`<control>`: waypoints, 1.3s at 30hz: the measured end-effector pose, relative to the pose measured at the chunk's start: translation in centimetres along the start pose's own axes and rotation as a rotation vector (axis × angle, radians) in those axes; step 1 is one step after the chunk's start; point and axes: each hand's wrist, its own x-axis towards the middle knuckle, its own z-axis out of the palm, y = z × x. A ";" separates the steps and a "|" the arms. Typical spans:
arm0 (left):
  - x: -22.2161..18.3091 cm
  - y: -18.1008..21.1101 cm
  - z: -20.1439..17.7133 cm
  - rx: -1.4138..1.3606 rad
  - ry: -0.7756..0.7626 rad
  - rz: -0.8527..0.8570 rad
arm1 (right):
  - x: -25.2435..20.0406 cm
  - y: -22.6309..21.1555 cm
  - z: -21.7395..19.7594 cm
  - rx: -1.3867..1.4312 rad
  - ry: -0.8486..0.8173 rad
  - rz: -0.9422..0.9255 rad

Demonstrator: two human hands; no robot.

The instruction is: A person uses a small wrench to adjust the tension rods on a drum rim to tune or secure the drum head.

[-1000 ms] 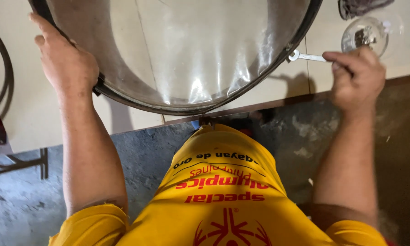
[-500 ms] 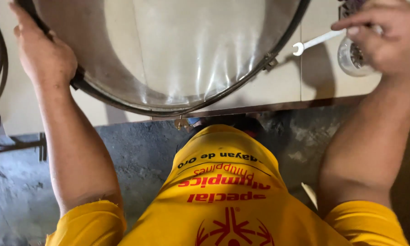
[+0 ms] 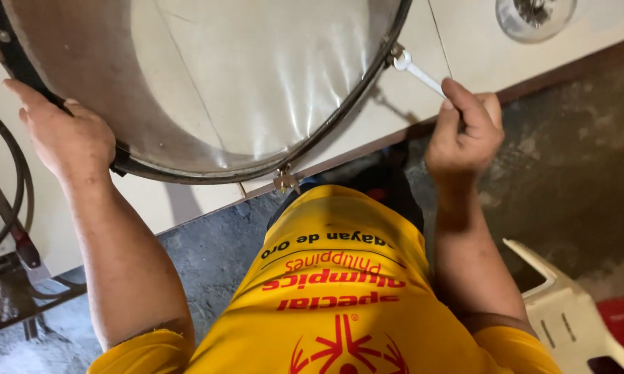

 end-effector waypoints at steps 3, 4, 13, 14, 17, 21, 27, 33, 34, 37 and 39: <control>0.3 0.3 -0.1 0.038 -0.029 -0.042 | -0.7 0.1 1.1 0.065 0.062 -0.026; 0.4 0.1 0.1 0.048 -0.040 -0.040 | -0.9 -0.1 1.3 0.015 0.078 -0.028; 0.8 -0.4 0.7 0.034 -0.057 -0.021 | -2.2 -0.6 3.3 -0.223 0.169 -0.121; 0.8 -0.4 0.7 0.035 -0.055 -0.023 | -2.2 -0.8 3.4 -0.271 0.185 -0.145; 0.3 0.5 0.0 0.019 -0.071 -0.041 | -2.4 -0.9 3.4 -0.360 0.146 -0.095; 0.3 0.4 0.1 -0.016 -0.062 -0.049 | -1.7 -1.8 2.3 -0.310 0.078 -0.135; -0.5 1.0 -0.6 -0.064 -0.061 -0.052 | -0.3 -3.8 0.9 -0.251 -0.127 -0.129; -0.3 0.1 0.4 -0.086 -0.009 -0.014 | -1.3 -2.6 1.2 -0.201 -0.177 0.071; -0.3 0.3 0.2 -0.079 -0.016 -0.027 | -1.8 -2.4 1.2 -0.191 -0.182 0.089; -0.2 0.2 0.4 -0.063 -0.018 -0.031 | -2.4 -1.7 1.3 -0.164 -0.180 0.116; -0.3 0.1 0.5 -0.052 -0.017 -0.015 | -2.6 -1.4 1.4 -0.150 -0.168 0.129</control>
